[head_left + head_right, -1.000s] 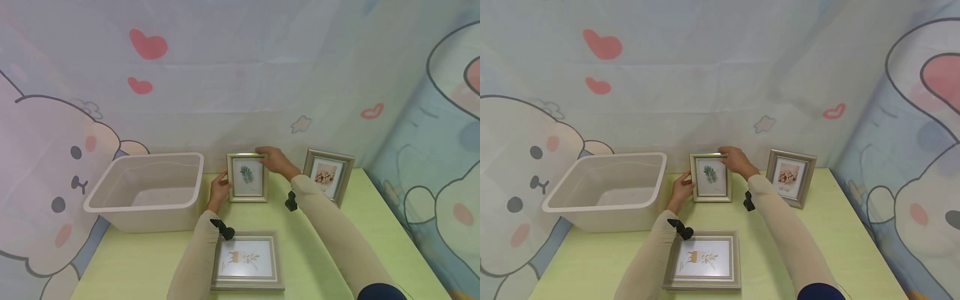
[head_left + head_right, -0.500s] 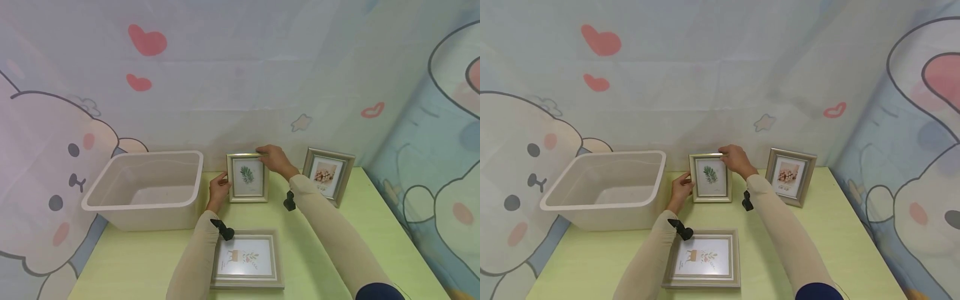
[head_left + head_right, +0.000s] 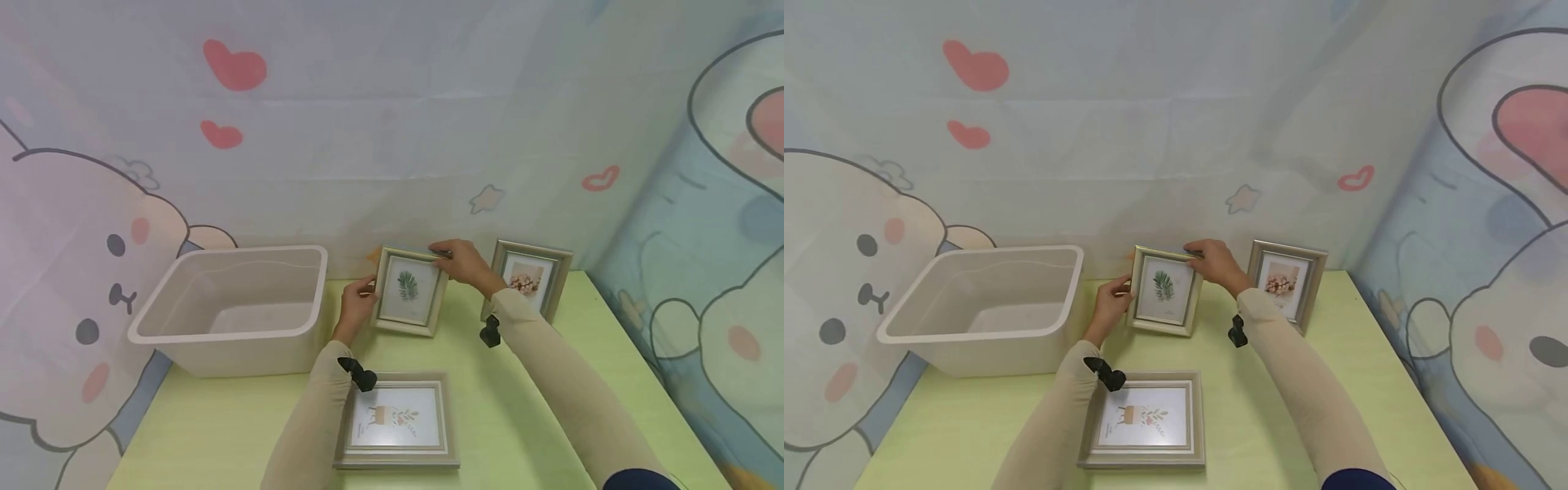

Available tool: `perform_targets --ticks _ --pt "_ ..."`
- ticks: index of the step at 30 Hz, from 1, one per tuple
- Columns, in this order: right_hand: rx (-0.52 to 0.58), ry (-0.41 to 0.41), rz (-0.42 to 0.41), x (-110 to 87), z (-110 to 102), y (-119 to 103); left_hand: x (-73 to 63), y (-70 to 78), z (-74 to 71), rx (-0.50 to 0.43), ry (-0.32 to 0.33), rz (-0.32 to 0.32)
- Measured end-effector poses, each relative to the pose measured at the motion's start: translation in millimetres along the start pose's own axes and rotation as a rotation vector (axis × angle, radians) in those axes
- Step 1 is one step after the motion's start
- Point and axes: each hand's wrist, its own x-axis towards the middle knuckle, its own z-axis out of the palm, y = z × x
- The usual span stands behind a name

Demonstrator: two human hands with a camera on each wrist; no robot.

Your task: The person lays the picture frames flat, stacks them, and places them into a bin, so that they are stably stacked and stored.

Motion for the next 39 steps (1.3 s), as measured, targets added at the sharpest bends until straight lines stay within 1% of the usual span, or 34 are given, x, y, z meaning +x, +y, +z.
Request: perform_targets --ticks 2,6,12,18,23,27,29,34,39 --pt "0.019 -0.009 0.003 -4.0 -2.5 2.3 0.4 5.3 -1.3 0.028 -0.021 0.017" --pt "0.064 -0.026 0.026 -14.0 -6.7 6.2 -1.4 15.3 -2.7 0.077 -0.055 0.084" --pt "0.135 -0.032 0.064 -34.0 -13.1 12.1 -9.3 36.4 -3.4 0.136 -0.098 0.158" --pt "0.182 0.0 0.082 -56.7 -17.0 9.7 -19.6 59.7 -6.3 0.214 -0.13 0.192" --pt "0.2 0.043 0.065 -74.1 -16.0 9.6 -29.4 79.4 -9.3 0.276 -0.17 0.223" --pt "0.226 0.054 0.057 -85.5 -11.9 12.5 -34.6 89.9 -11.0 0.333 -0.184 0.262" --pt "0.28 0.036 0.066 -91.7 -9.7 13.7 -36.8 94.1 -11.3 0.364 -0.194 0.282" --pt "0.443 -0.017 0.093 -109.0 -5.6 17.7 -43.1 106.8 -11.9 0.439 -0.251 0.311" --pt "0.563 -0.023 0.111 -122.6 -1.2 18.8 -46.8 117.1 -12.8 0.5 -0.297 0.348"
